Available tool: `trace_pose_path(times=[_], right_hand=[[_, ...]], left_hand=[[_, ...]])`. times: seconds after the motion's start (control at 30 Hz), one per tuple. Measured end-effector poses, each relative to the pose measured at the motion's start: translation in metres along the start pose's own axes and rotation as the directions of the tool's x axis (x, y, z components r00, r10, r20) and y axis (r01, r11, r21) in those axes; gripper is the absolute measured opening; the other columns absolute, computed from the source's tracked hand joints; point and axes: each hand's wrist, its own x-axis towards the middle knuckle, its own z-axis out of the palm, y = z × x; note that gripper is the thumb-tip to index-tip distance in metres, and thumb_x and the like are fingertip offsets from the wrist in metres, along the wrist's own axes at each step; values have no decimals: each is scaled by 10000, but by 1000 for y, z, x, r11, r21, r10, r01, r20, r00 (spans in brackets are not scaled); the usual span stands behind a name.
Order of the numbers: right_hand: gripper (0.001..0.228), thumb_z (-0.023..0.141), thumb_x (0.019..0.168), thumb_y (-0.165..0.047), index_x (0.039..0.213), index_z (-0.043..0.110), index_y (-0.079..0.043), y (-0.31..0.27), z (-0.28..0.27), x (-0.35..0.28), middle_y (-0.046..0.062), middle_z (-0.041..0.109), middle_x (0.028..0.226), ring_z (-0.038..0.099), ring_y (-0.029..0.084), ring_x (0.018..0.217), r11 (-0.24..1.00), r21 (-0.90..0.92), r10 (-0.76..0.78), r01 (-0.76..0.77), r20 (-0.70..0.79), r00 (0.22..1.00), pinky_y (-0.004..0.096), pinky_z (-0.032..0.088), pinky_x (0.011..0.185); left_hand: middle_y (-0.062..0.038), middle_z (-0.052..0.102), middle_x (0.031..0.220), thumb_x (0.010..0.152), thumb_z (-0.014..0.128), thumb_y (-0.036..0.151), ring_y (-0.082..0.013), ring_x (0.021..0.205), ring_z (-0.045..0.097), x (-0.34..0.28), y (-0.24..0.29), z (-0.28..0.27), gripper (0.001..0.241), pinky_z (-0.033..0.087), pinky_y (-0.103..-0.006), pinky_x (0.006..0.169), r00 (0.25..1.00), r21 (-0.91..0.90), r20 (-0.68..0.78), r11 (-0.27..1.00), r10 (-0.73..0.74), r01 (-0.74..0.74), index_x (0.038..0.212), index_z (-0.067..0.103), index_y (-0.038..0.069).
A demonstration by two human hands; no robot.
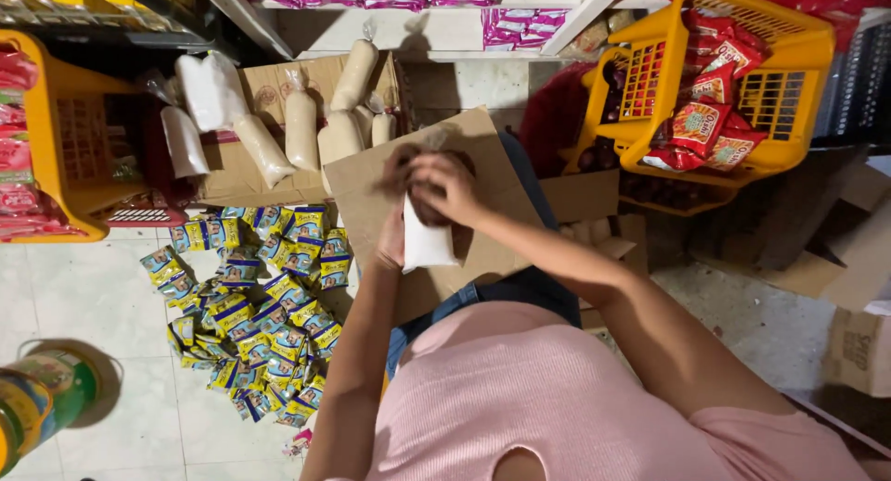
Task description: Wiping down plastic bags containing white powder and arranging them on storage shelves.
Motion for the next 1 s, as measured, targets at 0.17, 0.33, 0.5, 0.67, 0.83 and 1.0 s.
trace_pose_path(times=[0.17,0.33,0.5,0.67,0.83,1.0], right_hand=[[450,662,1043,-503,1186,610,-80,80,35,-48,90,693,1224,681,206,1147,229,724,959,-651,-52,280,372,563,982],[668,639,887,-668,1290,603,-136,65,-28,-31,75,665,1220,638,245,1067,-247,931,850,-269,342,401,438,541,917],[790,534,862,-727,1320,637,-92,6,-86,11,105,708,1253,695,271,1114,-406,873,740,-271,488,464,476,582,941],[739,568,886,-708,1267,652,-79,16,-69,0,134,732,1111,697,315,943,-424,876,702,-228,478,528,495,583,801],[626,744,923,-510,1308,593,-41,22,-22,-26,96,704,1205,671,220,1113,103,804,917,-585,151,369,375,553,945],[559,816,915,-433,1199,646,17,-51,-28,-2,133,714,1118,651,204,1052,525,624,738,-579,5,675,361,550,928]], left_hand=[[-152,639,1357,1017,423,658,-411,1258,626,4,-15,-35,719,513,-531,1050,880,-158,214,874,-425,460,1498,502,130],[-178,645,1373,1028,420,647,-393,1272,624,4,-14,-34,735,508,-530,1066,895,-224,238,875,-378,429,1502,510,92],[-213,655,1373,1026,449,602,-369,1253,634,6,-17,-46,698,502,-489,1080,904,-136,237,908,-357,395,1484,530,81],[-166,693,1261,1016,473,574,-360,1174,676,4,-9,-33,633,559,-474,957,919,-118,213,925,-331,360,1409,581,89],[-150,740,1157,1009,473,561,-296,1006,713,15,-20,-44,586,588,-434,917,918,-119,115,913,-379,391,1329,628,95],[-107,751,968,1038,486,667,-231,760,722,31,-54,-83,623,606,-398,685,892,-76,258,912,-372,403,1216,687,105]])
